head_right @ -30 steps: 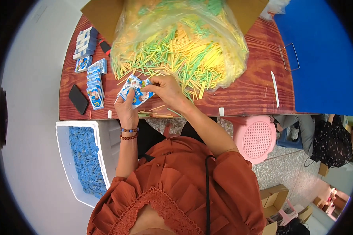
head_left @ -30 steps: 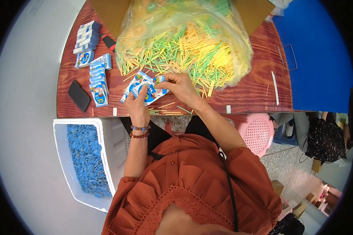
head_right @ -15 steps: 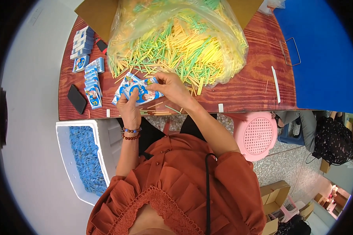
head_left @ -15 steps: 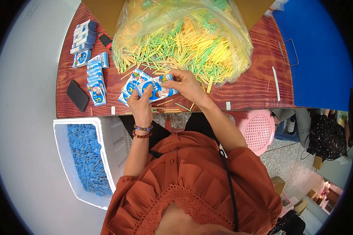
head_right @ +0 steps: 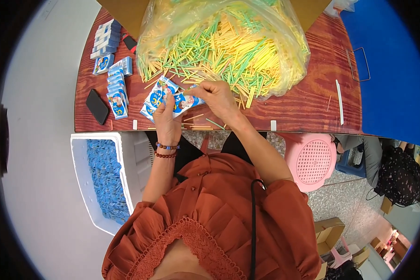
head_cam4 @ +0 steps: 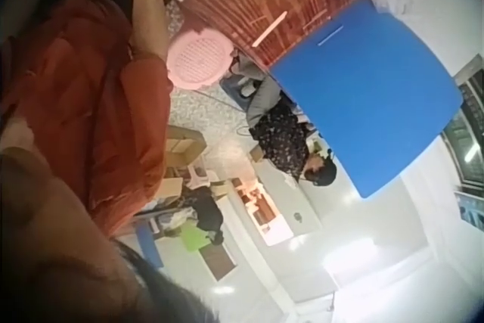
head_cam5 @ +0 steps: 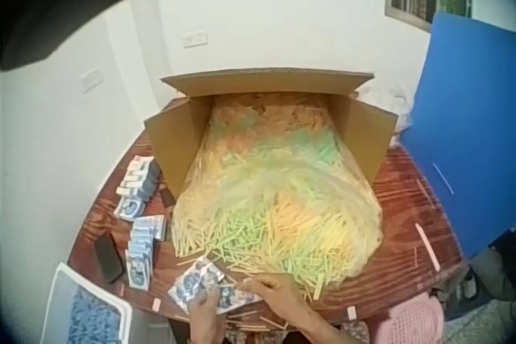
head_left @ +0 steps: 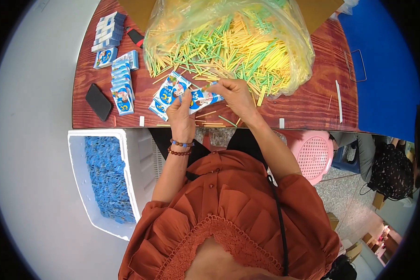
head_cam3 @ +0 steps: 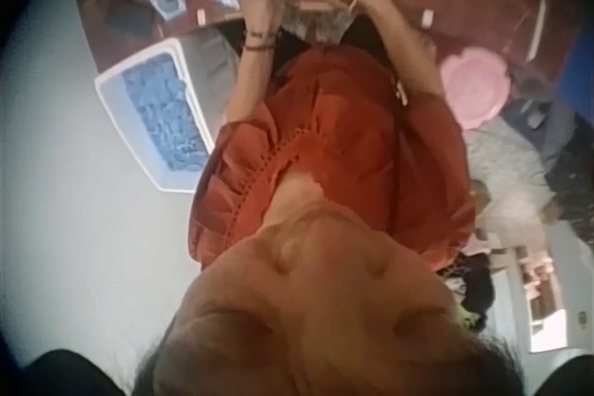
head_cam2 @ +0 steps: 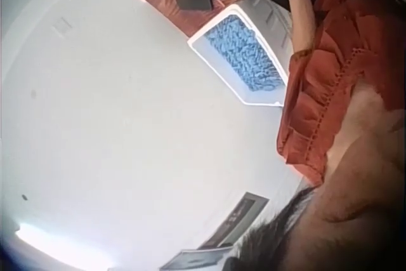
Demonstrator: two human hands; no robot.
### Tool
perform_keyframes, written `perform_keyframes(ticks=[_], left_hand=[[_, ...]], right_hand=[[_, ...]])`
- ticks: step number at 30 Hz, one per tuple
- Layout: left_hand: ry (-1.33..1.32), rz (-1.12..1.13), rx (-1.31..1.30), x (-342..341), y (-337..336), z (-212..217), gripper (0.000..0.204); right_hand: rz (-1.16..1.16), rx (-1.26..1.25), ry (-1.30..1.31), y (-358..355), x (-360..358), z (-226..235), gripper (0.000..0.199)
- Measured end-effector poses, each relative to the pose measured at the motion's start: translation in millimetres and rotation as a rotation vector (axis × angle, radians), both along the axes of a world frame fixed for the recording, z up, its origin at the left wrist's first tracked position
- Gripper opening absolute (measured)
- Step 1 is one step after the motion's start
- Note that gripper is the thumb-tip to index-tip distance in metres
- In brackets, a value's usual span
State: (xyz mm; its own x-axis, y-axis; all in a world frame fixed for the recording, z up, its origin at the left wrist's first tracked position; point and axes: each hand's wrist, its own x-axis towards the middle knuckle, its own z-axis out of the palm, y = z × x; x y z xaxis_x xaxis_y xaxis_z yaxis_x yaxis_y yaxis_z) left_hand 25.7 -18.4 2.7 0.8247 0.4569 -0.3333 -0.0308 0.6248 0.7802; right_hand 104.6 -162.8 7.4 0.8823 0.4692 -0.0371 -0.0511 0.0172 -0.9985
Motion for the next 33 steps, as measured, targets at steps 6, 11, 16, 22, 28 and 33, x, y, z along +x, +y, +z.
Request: perform_keyframes(ticks=[6, 11, 16, 22, 28, 33], left_hand=[[0.026, -0.004, -0.004, 0.0, -1.0, 0.6, 0.017], [-0.063, -0.052, -0.024, 4.1, -9.4, 3.9, 0.018], [0.003, -0.047, 0.067, 0.6, -6.3, -16.8, 0.013], [0.021, -0.061, 0.094, -4.7, -3.7, -8.3, 0.019], [0.053, -0.062, 0.089, -4.3, -8.1, -2.6, 0.018], [0.038, -0.074, 0.065, -4.0, -8.9, -4.5, 0.017]], right_hand=[[-0.080, 0.136, -0.103, -30.5, 10.6, 23.6, 0.012], [0.166, -0.190, -0.547, -36.2, -0.2, 25.7, 0.023], [0.287, -0.130, -0.605, -41.7, 3.1, 14.5, 0.018], [0.014, -0.382, -0.464, -99.0, 48.8, 34.3, 0.013], [0.093, -0.923, -1.151, -147.5, 106.1, 30.4, 0.023], [0.204, -1.011, -1.272, -136.7, 120.6, 26.7, 0.027]])
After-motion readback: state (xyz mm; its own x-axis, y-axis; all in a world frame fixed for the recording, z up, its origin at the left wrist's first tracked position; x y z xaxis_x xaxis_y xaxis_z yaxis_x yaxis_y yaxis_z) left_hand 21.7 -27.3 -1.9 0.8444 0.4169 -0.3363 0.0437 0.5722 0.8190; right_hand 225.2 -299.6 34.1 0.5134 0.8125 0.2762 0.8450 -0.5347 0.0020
